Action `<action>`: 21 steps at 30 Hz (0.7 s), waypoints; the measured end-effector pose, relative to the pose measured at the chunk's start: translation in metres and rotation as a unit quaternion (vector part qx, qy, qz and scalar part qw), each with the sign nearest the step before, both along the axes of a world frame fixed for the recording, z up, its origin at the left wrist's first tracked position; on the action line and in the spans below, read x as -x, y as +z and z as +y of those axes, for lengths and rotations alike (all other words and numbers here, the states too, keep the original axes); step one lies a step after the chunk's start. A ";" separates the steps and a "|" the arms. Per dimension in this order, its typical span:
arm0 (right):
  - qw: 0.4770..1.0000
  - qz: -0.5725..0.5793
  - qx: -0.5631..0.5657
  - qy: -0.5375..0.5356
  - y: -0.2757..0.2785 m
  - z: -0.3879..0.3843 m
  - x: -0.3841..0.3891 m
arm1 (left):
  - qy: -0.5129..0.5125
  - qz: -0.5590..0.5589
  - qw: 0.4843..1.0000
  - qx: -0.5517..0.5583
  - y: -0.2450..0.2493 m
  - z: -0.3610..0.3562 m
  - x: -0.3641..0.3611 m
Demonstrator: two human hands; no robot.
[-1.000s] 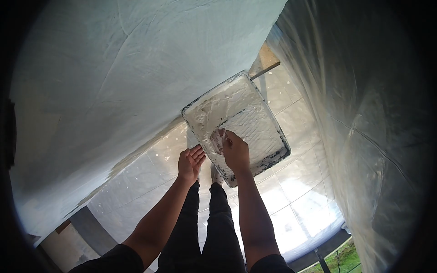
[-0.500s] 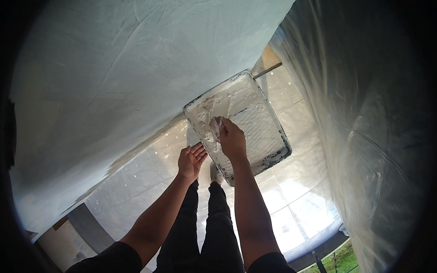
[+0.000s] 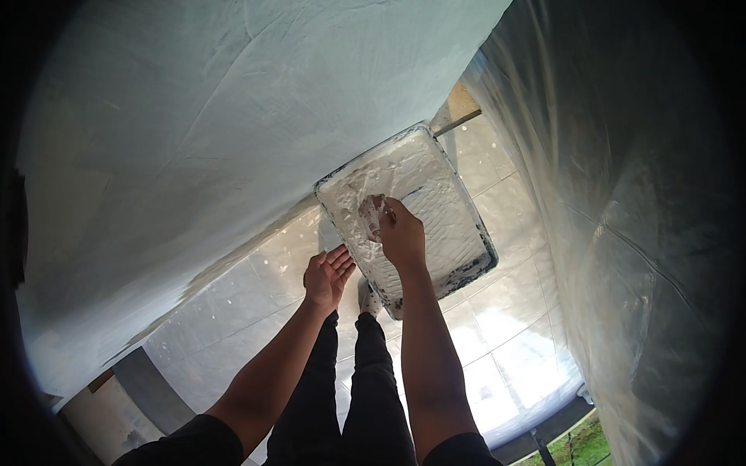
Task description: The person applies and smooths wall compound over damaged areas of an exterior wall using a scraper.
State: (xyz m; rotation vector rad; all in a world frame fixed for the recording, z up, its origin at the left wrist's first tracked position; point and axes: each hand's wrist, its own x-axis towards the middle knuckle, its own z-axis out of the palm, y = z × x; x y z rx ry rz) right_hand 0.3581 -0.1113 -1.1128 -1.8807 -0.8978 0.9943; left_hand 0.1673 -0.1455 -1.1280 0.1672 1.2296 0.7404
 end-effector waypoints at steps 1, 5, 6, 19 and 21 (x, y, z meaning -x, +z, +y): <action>0.997 -0.034 0.011 0.061 -0.005 -0.002 0.006 | 0.000 0.003 1.000 0.002 0.002 0.000 -0.001; 0.991 -0.082 0.019 0.103 -0.003 -0.002 0.000 | -0.005 0.004 1.000 0.002 0.002 0.001 0.000; 0.997 -0.051 -0.002 0.053 0.002 -0.002 -0.001 | -0.004 0.002 1.000 0.000 0.001 0.000 0.001; 0.990 -0.099 0.043 0.086 -0.006 -0.022 0.003 | 0.001 0.000 1.000 0.001 -0.001 -0.002 0.002; 0.997 -0.070 0.024 0.019 0.009 -0.016 -0.004 | -0.004 0.004 1.000 0.002 0.003 -0.001 0.002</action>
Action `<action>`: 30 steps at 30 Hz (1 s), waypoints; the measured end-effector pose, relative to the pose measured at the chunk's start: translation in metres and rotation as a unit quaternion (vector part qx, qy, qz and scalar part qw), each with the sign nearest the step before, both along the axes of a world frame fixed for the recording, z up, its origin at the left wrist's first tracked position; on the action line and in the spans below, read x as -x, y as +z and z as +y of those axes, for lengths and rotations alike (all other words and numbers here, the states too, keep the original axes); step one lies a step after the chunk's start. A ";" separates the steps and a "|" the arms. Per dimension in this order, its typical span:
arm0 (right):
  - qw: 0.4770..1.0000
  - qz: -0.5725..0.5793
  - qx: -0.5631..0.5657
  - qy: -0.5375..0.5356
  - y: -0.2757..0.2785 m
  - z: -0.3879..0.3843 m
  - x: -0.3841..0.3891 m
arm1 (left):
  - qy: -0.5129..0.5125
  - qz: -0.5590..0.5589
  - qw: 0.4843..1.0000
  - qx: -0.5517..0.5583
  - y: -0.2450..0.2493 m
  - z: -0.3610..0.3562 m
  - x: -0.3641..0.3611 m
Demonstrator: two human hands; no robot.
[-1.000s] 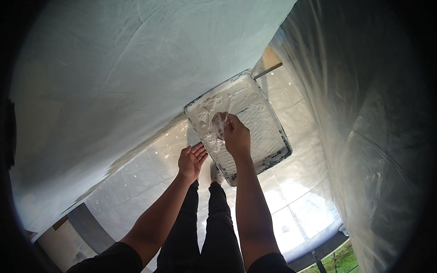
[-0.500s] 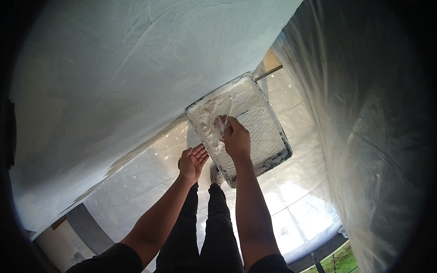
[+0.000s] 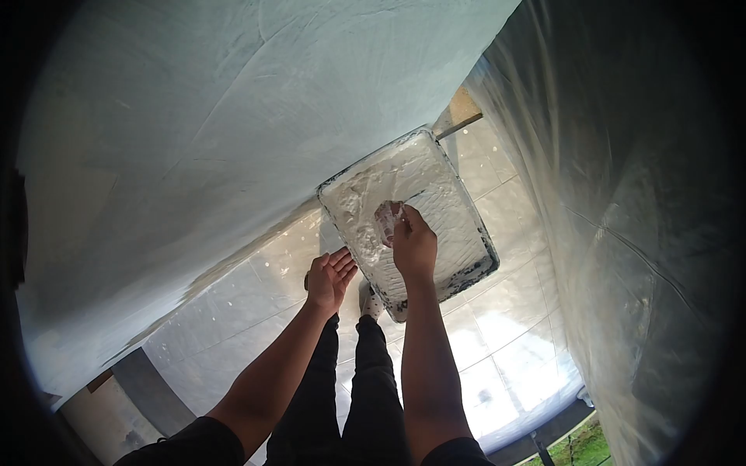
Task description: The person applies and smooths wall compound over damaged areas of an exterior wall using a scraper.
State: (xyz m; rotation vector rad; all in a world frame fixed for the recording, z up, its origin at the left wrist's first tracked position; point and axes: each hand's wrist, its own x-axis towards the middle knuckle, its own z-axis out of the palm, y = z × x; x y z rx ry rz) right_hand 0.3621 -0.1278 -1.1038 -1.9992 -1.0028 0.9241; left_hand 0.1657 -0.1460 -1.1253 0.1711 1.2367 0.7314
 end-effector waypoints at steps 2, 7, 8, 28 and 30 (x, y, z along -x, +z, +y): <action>0.995 -0.007 -0.050 -0.090 -0.010 -0.004 -0.008 | -0.008 0.003 1.000 0.002 0.002 0.000 0.001; 0.999 0.024 0.040 0.007 -0.027 -0.009 0.014 | -0.010 0.000 1.000 -0.001 0.001 0.000 0.002; 0.999 0.031 0.031 0.004 -0.024 -0.010 0.019 | -0.011 0.000 1.000 -0.001 0.000 0.000 0.001; 0.998 0.003 -0.047 0.038 0.001 -0.012 0.038 | -0.002 -0.002 1.000 0.011 0.004 -0.003 0.003; 0.992 -0.054 -0.044 0.101 -0.007 -0.015 0.041 | -0.001 -0.007 1.000 0.008 0.003 -0.004 0.004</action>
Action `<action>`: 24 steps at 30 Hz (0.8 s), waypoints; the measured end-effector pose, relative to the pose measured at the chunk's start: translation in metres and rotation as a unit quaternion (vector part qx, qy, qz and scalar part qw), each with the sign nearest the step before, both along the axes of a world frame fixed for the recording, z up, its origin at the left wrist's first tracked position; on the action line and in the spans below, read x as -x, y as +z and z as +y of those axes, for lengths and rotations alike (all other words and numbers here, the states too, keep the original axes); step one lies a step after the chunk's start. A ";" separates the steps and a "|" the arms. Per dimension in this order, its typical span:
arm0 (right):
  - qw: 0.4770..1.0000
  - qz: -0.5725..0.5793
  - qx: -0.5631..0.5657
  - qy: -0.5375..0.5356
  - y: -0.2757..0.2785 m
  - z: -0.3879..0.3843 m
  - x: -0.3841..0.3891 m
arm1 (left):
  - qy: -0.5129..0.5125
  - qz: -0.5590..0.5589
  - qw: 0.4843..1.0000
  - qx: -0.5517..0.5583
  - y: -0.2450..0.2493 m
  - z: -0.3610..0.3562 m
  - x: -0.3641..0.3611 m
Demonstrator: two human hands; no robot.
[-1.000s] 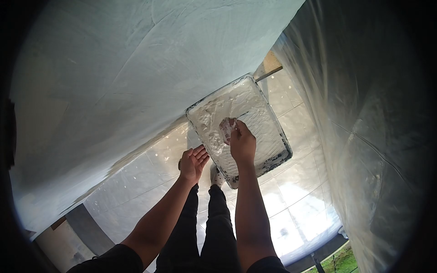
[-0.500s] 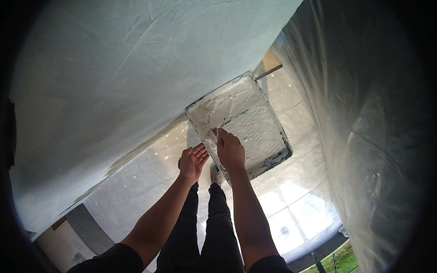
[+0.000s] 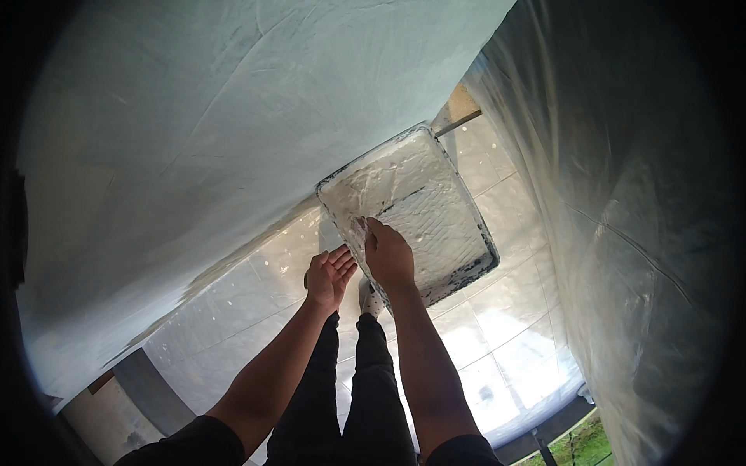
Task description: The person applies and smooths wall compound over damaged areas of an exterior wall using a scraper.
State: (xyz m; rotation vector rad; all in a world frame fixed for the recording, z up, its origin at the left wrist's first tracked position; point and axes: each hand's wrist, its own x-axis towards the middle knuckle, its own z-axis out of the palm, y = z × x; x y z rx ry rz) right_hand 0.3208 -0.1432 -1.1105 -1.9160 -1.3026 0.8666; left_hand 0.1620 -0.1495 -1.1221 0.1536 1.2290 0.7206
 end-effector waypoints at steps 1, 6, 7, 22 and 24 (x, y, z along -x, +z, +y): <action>1.000 -0.001 0.000 0.000 0.002 -0.001 -0.003 | 0.004 -0.004 1.000 -0.006 0.000 0.001 0.000; 0.997 0.046 -0.053 -0.041 0.007 -0.012 -0.002 | 0.001 0.004 1.000 -0.002 0.001 0.001 0.001; 0.997 0.044 -0.052 -0.042 0.006 -0.017 -0.001 | 0.002 0.002 1.000 -0.007 0.000 0.000 0.000; 0.997 0.051 -0.019 -0.063 0.006 -0.025 -0.004 | 0.001 0.004 1.000 -0.012 0.001 -0.003 0.000; 1.000 0.012 0.000 -0.022 -0.004 -0.026 -0.010 | -0.001 0.005 1.000 -0.010 0.002 -0.003 -0.001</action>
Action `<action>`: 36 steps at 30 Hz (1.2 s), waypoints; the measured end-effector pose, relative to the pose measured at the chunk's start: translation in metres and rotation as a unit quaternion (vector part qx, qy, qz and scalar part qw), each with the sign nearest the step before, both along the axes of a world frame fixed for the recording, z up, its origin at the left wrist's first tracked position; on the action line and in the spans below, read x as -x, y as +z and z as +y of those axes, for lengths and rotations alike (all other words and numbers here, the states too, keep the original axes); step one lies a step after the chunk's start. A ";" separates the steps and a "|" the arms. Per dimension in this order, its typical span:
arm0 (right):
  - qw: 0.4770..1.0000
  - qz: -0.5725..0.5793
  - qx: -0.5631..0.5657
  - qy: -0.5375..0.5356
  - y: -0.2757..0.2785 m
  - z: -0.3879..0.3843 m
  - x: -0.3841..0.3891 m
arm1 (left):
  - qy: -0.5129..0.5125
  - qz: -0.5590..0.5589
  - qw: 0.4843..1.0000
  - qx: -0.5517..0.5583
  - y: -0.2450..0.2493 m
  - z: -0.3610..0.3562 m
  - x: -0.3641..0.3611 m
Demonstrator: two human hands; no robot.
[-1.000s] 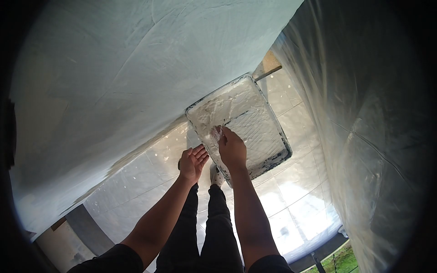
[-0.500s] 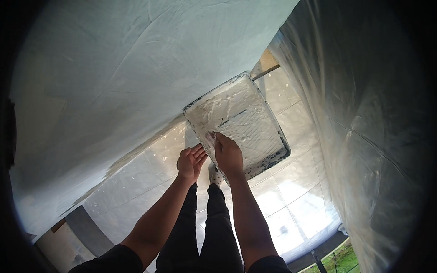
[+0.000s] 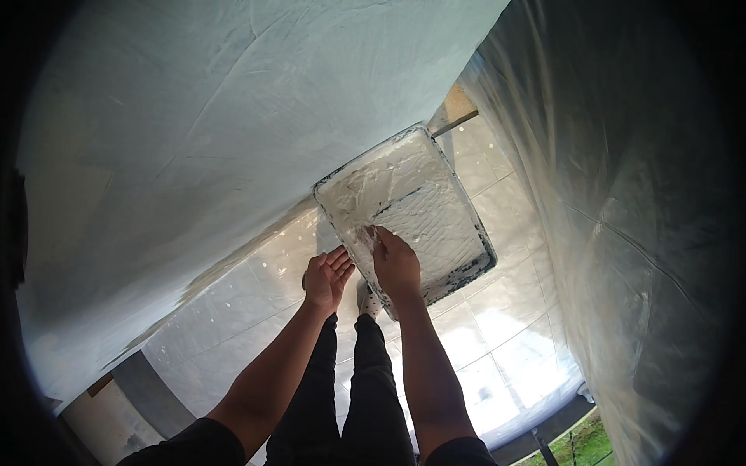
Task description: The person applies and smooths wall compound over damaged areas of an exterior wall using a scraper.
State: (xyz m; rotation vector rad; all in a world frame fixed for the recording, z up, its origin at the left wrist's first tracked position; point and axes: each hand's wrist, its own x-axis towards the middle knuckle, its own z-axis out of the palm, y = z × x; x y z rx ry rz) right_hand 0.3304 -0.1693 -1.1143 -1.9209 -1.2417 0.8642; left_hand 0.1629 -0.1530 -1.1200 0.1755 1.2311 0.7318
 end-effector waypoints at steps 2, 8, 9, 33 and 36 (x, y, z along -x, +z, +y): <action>0.995 0.055 -0.011 -0.081 0.006 0.006 -0.011 | 0.002 0.004 1.000 -0.002 0.000 0.000 0.002; 0.994 0.058 0.067 -0.063 -0.010 0.024 -0.011 | 0.009 -0.004 1.000 0.001 -0.005 -0.003 0.001; 0.998 0.039 0.042 -0.026 -0.012 0.023 -0.006 | 0.008 -0.004 1.000 -0.001 -0.006 -0.003 0.001; 0.999 -0.017 0.034 -0.010 -0.003 0.027 0.011 | -0.001 -0.014 1.000 0.006 -0.002 -0.003 0.006; 0.996 0.059 0.016 -0.071 0.026 0.026 0.001 | -0.003 -0.022 1.000 0.005 -0.005 -0.003 0.008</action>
